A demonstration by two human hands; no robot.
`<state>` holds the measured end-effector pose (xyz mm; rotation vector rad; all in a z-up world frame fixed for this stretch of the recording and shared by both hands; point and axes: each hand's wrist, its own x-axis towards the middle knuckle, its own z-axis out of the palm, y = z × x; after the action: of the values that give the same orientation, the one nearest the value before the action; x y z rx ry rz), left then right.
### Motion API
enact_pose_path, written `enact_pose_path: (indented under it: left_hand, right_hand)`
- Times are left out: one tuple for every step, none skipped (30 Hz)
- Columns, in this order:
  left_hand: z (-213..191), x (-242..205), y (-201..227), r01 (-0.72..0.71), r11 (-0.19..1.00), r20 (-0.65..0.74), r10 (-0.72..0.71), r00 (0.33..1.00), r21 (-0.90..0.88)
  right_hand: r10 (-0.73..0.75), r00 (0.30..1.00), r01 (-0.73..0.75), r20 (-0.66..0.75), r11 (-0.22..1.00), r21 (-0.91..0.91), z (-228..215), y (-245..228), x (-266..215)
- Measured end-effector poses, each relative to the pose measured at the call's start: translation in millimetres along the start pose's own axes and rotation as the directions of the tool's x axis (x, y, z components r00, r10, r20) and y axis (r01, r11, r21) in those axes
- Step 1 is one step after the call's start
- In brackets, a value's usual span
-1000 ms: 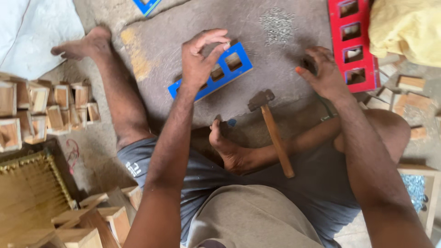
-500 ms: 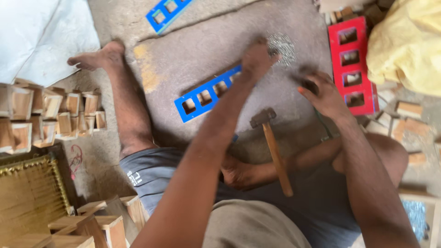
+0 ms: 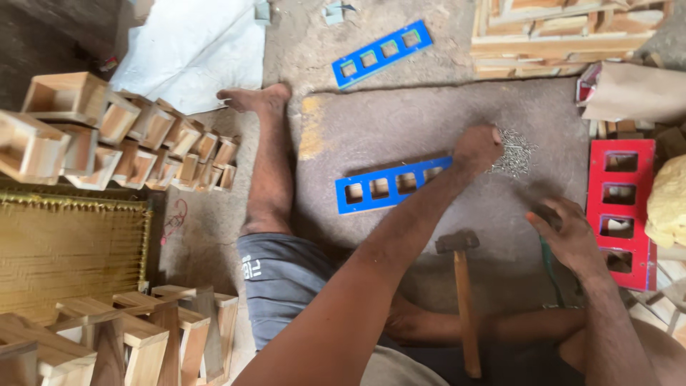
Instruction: The person sits on the floor and uses a hammer to drive nails into small wooden frames placed inside colored plastic jigs. They repeatedly pick up frames, position them in the jigs, hammer nails, and set the frames aside.
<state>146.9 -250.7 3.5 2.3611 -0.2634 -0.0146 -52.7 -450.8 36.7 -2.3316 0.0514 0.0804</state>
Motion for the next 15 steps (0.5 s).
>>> enact_pose_path:
  left_hand:
    - [-13.4,0.6,-2.2,-0.006,1.000,0.005,0.006,1.000,0.004]
    - [-21.6,-2.8,0.2,-0.013,1.000,0.014,0.013,1.000,0.001]
    - [-31.4,-6.6,1.2,-0.021,1.000,0.023,0.021,1.000,-0.002]
    - [-36.4,-13.1,6.9,-0.056,0.986,0.012,0.059,0.998,-0.157]
    - [-43.1,-20.5,11.2,-0.091,0.947,-0.004,0.095,0.995,-0.308]
    - [-53.4,-31.7,11.7,-0.124,0.886,-0.027,0.125,0.992,-0.446]
    - [-65.9,-43.9,10.2,-0.030,0.815,0.033,0.060,0.998,-0.579]
    - [-83.0,-58.5,3.7,0.066,0.720,0.099,0.003,0.995,-0.691]
    - [-102.2,-73.7,-5.5,0.106,0.527,0.157,0.054,0.986,-0.843]
    - [-121.7,-94.0,-18.1,0.164,0.301,0.207,0.117,0.971,-0.939]
    - [-142.6,-114.5,-33.7,0.150,0.314,0.196,0.120,0.973,-0.937]
    - [-164.3,-137.2,-54.0,0.139,0.328,0.185,0.112,0.976,-0.934]
    - [-185.9,-160.2,-75.7,0.118,0.410,0.161,0.072,0.984,-0.904]
    - [-208.3,-181.6,-99.7,0.069,0.477,0.093,0.025,0.995,-0.876]
    - [-228.4,-203.6,-122.6,0.023,0.738,-0.014,-0.044,0.999,-0.675]
  right_hand:
    - [-0.008,1.000,0.008,-0.005,1.000,0.014,4.3,-1.3,5.9]
    - [0.022,1.000,-0.022,0.004,1.000,-0.004,4.5,-0.5,5.8]
    - [0.051,0.999,-0.051,0.012,0.998,-0.022,5.0,-0.2,6.0]
    - [0.087,0.996,-0.087,0.014,0.995,-0.045,1.2,1.8,2.5]
    - [0.080,0.997,-0.080,0.010,0.996,-0.032,-3.1,3.3,-1.6]
    - [0.070,0.998,-0.070,0.009,0.997,-0.015,-4.3,2.4,-3.9]
    - [0.059,0.998,-0.059,0.008,0.998,0.002,-5.5,0.6,-6.3]
    - [0.051,0.999,-0.051,-0.006,0.999,0.004,-5.1,-2.8,-5.4]
    - [0.043,0.999,-0.043,-0.019,0.999,0.006,-4.8,-6.3,-4.7]
    - [0.039,0.999,-0.039,-0.031,0.999,0.005,-5.4,-8.7,-7.4]
    - [0.031,0.999,-0.030,-0.034,0.999,0.010,-5.6,-10.5,-9.7]
    - [0.021,0.999,-0.021,-0.027,1.000,0.018,-4.0,-11.4,-13.7]
    - [0.012,1.000,-0.011,-0.021,1.000,0.026,-1.3,-12.0,-17.9]
    - [-0.007,1.000,0.007,-0.013,1.000,-0.020,3.7,-13.1,-21.2]
    - [-0.026,1.000,0.025,-0.004,0.998,-0.065,10.2,-14.4,-26.3]
